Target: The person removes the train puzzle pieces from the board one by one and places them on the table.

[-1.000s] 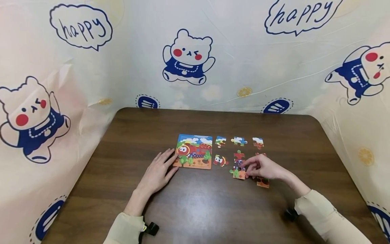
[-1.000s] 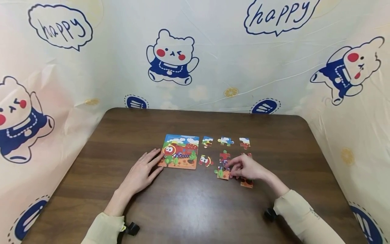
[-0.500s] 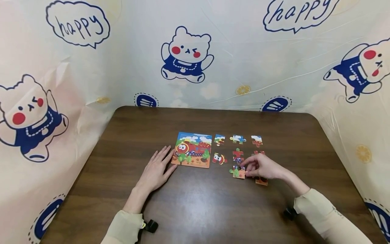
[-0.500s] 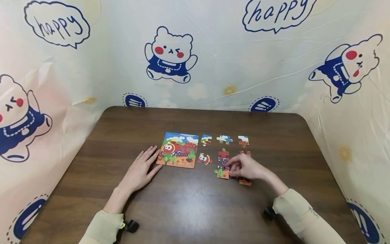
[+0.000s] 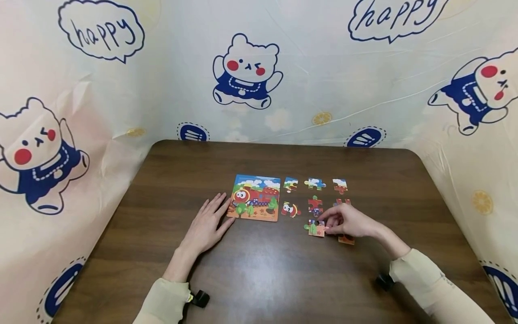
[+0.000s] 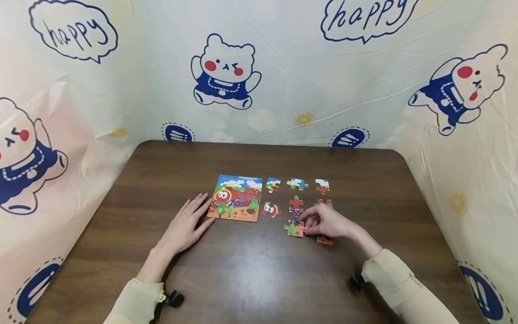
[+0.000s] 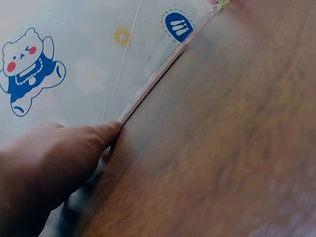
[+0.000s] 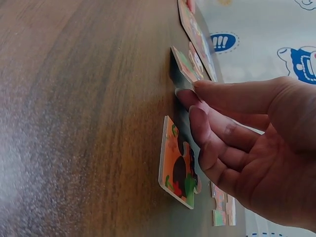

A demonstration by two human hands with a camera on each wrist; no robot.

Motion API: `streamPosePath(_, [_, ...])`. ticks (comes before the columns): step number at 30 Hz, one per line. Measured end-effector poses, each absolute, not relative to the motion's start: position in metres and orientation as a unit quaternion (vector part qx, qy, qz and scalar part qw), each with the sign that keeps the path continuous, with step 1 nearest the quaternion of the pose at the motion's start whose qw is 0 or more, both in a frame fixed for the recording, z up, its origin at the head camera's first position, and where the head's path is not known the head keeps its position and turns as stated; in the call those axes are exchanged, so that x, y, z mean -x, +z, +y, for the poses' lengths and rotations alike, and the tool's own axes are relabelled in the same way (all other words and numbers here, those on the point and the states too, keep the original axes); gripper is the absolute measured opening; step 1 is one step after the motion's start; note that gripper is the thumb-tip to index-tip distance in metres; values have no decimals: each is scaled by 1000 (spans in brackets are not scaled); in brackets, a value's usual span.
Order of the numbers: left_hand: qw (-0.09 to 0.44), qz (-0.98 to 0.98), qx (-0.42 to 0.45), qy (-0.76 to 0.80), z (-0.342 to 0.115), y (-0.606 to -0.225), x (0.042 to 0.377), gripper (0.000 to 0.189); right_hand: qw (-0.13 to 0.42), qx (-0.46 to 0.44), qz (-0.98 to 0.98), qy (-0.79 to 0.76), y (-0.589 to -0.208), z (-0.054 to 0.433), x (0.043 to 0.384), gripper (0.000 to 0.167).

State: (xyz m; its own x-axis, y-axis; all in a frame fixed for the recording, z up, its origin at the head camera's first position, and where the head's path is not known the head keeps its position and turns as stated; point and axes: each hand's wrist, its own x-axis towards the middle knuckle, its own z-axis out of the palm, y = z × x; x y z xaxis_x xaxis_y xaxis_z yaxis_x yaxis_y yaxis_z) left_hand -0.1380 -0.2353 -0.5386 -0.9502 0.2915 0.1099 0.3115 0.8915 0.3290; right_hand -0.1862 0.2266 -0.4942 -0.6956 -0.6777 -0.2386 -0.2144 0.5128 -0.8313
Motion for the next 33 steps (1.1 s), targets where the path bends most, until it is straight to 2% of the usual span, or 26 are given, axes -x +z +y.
streamPosePath(8, [26, -971, 160, -173, -235, -536, 138, 71, 281, 274, 827, -402, -486, 225, 182, 31])
streamPosePath(15, [16, -971, 159, -176, -235, -531, 140, 70, 252, 319, 833, -375, -484, 226, 177, 28])
streamPosePath(23, [7, -973, 150, -172, -235, -529, 139, 71, 248, 280, 886, -273, -467, 211, 168, 34])
streamPosePath(33, [7, -974, 147, -175, -235, -528, 138, 71, 231, 268, 902, -247, -466, 209, 165, 34])
